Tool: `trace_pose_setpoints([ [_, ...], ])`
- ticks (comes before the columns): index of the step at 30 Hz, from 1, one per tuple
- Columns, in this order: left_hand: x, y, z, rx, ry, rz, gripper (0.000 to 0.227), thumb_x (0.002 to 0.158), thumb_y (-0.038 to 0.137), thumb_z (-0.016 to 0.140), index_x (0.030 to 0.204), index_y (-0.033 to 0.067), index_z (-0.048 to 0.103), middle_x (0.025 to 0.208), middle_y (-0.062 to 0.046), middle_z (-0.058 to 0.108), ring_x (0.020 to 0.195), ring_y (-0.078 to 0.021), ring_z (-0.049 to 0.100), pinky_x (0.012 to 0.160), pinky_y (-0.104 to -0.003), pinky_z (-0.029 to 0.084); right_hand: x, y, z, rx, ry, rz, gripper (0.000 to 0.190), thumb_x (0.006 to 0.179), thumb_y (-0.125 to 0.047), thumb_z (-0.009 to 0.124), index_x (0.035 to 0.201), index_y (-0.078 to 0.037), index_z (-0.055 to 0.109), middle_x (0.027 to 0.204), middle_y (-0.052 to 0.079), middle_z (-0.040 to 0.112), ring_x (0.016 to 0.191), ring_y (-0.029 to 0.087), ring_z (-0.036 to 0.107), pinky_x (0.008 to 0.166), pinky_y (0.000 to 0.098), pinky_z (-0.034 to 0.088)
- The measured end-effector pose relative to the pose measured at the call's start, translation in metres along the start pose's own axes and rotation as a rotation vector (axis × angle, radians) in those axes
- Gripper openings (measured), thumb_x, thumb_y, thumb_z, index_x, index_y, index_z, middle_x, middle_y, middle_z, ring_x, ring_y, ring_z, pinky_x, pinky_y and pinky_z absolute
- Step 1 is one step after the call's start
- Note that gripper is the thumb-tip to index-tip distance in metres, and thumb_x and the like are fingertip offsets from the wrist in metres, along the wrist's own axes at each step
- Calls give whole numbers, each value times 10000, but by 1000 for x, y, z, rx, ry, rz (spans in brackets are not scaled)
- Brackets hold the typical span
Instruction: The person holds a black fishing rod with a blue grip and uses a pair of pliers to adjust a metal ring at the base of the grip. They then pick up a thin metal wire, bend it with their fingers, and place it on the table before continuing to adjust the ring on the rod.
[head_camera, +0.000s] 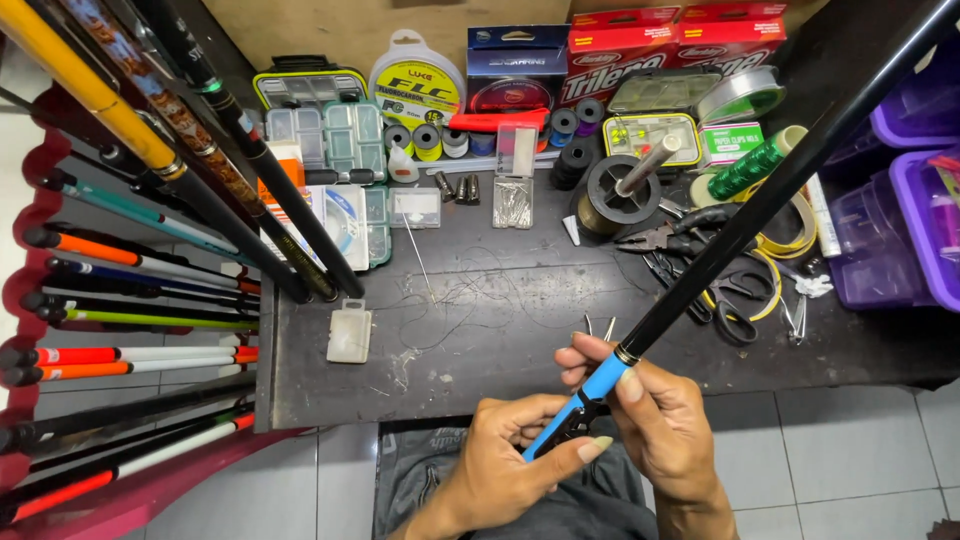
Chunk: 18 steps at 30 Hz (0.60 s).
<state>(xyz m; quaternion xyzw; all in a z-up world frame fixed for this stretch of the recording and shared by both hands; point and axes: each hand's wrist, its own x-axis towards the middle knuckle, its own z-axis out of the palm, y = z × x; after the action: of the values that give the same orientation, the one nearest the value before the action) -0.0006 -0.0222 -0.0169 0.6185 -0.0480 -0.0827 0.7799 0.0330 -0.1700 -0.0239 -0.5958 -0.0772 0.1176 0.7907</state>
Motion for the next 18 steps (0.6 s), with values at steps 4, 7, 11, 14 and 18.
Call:
trace_pose_setpoints([
  [4, 0, 2, 3, 140, 77, 72, 221, 759, 188, 674, 908, 27, 650, 521, 67, 405, 434, -36, 309, 407, -178, 314, 1, 0, 0, -12, 10, 13, 425, 863, -218, 437, 1131, 106, 502, 1022, 248, 617, 887, 265, 619, 806, 343, 510],
  [7, 0, 3, 5, 227, 116, 95, 196, 757, 205, 667, 862, 40, 646, 537, 53, 432, 428, -54, 305, 398, -195, 304, 1, 3, 0, -7, 22, 10, 432, 856, -216, 445, 1122, 119, 501, 1024, 268, 611, 881, 277, 621, 804, 348, 512],
  [11, 2, 3, 7, 337, 149, 194, 176, 768, 207, 650, 829, 46, 614, 572, 19, 505, 431, -85, 382, 441, -223, 379, 2, 0, 2, -5, 33, 46, 432, 858, -215, 435, 1124, 120, 501, 1013, 269, 616, 890, 276, 621, 775, 333, 530],
  [14, 2, 3, 10, 421, 192, 263, 167, 777, 197, 644, 819, 41, 605, 529, 7, 451, 413, -103, 369, 415, -228, 373, 2, -1, 3, -27, 53, 60, 444, 851, -233, 440, 1111, 120, 512, 1004, 266, 624, 880, 276, 629, 769, 333, 531],
  [18, 1, 2, 14, 533, 273, 391, 186, 776, 168, 652, 871, 17, 600, 590, -34, 532, 445, -112, 466, 430, -222, 409, 1, 0, 2, -9, 50, 70, 446, 852, -225, 439, 1123, 124, 502, 1008, 268, 620, 885, 275, 623, 780, 331, 523],
])
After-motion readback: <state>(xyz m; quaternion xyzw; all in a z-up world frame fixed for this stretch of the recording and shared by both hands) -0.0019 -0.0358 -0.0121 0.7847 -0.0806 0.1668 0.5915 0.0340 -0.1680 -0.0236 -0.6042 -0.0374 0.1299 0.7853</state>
